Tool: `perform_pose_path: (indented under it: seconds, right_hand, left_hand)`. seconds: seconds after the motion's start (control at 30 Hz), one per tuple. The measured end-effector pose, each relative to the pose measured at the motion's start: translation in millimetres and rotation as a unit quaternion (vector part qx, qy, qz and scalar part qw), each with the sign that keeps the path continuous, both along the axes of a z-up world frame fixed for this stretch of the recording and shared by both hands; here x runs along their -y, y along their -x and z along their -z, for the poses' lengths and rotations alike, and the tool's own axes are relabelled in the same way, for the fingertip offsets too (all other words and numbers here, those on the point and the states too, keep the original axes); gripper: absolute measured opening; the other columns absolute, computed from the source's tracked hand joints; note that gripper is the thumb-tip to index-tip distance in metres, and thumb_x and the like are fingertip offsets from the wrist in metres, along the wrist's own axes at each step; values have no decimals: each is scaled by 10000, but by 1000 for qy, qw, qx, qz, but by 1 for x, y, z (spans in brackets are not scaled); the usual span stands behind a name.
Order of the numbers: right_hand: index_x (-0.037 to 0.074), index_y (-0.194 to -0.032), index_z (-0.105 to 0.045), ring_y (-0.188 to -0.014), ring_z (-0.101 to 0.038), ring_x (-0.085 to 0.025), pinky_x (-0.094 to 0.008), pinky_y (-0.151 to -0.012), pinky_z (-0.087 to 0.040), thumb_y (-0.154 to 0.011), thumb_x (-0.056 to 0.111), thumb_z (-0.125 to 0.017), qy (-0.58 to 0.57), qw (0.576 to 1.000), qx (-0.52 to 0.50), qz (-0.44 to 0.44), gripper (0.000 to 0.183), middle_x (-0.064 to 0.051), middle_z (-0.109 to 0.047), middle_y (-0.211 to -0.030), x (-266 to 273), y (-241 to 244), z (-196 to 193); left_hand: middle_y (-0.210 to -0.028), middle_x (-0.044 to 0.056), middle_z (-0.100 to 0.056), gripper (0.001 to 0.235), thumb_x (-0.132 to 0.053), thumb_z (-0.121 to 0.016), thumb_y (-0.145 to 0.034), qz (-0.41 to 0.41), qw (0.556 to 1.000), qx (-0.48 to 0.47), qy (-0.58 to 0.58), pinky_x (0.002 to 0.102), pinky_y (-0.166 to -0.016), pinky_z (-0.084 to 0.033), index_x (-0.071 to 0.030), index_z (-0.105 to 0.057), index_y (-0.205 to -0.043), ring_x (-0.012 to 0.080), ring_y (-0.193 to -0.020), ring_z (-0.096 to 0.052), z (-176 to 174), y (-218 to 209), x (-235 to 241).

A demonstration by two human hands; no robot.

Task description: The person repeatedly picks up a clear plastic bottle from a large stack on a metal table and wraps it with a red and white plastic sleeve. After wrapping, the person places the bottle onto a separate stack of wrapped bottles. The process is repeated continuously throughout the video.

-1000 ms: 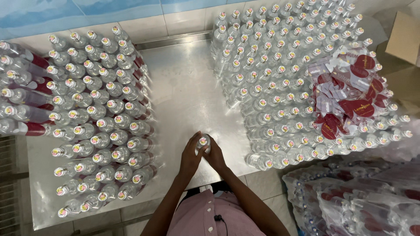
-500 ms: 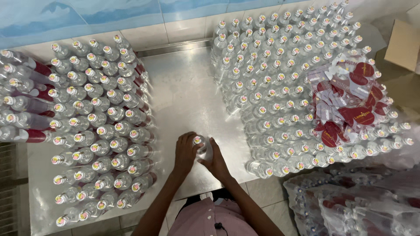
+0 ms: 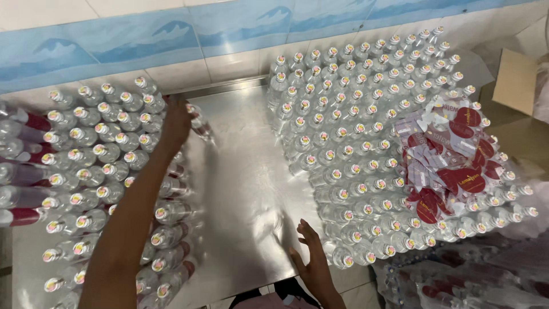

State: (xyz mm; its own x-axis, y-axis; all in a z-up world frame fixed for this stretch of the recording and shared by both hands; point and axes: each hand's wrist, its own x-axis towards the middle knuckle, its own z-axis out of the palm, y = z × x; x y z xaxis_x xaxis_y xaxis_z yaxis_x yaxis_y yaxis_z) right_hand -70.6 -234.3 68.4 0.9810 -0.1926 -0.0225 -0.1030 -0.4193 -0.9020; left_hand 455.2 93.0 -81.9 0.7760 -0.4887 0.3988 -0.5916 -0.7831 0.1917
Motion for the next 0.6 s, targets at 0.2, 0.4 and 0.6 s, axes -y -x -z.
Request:
perform_pose_path:
  seconds: [0.2,0.4,0.6]
  right_hand:
    - [170,-1587,-501,-1503,-583,-264,-404,-1100,-624,-1029,200,-697,43,997,-12,70,593,-112,-466,-1724,33,20,-4]
    - [184,-1590,-506,-1431,-643,-258,-390,-1065,-632,-1033,216,-688,87,992,-21,94,587,-106,-470,-1718,63,24,-4]
    - [149,-1529,-560,-1458,-605,-281,-425,-1130,-575,-1039,237,-689,116,990,-40,65,514,-88,-418,-1746,85,15,-2]
  left_hand:
    - [-1186,218,-697,696,-303,-947,-666,-157,976,-34,-144,512,-913,-507,23,-671,-1215,417,-1133,-613,-15,-73,-18]
    - [-1097,65,-734,323,-447,-769,-966,-285,914,76,-280,463,-988,-371,-146,-753,-1082,322,-1168,-561,-12,-97,-43]
    - [-1278,157,-675,748,-509,-902,-704,-268,938,74,-208,515,-994,-383,-91,-692,-1288,372,-1200,-544,-35,-86,-15]
